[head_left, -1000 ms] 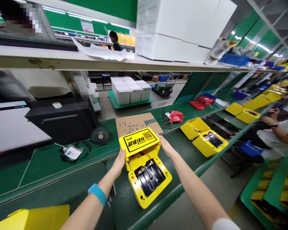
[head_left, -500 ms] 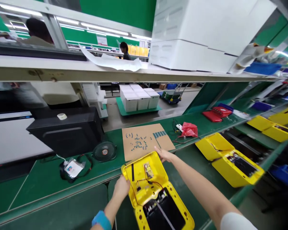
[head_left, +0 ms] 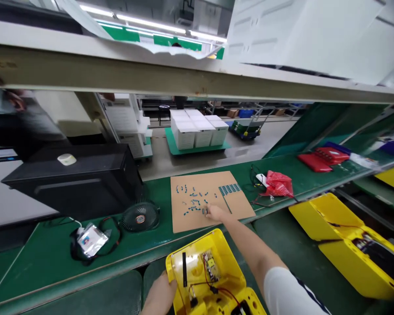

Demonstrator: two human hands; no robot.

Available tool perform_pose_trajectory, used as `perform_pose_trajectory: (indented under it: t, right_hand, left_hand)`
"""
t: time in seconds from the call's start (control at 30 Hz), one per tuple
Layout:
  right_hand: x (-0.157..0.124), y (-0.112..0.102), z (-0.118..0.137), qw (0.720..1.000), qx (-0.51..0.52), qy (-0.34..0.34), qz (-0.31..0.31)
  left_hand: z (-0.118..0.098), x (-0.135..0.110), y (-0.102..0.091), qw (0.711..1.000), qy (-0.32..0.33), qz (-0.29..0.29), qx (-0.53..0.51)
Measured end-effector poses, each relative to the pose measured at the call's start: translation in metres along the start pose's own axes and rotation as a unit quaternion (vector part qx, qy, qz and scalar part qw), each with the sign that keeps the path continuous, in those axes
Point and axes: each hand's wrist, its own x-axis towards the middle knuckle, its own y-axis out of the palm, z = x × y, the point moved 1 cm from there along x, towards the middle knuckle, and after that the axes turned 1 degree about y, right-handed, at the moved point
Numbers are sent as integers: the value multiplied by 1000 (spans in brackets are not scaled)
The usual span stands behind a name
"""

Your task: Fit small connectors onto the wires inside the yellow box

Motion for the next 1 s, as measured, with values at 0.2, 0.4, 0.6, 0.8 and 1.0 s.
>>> perform_pose_trajectory:
  t: [0.2,0.4,0.6,0.8,1.0]
  right_hand:
    - [0,-2,7,998,37,-25,-34]
    - [-99,-36,52,973,192,-89,-97]
    - [-251,-31,120,897,398,-192,-9]
    - [-329,-1,171,892,380,-240,-47]
    - [-391,17,183,917,337,-188,-103]
  left_hand:
    - [29,-16,6,995,28,1,-96]
    - [19,-43,3,951,123,-131,-252]
    - [-79,-102,5,800,68,79,-591]
    - [-100,-162,9,699,82,181,-687]
    - [-69,-215,6,704,98,177,-681]
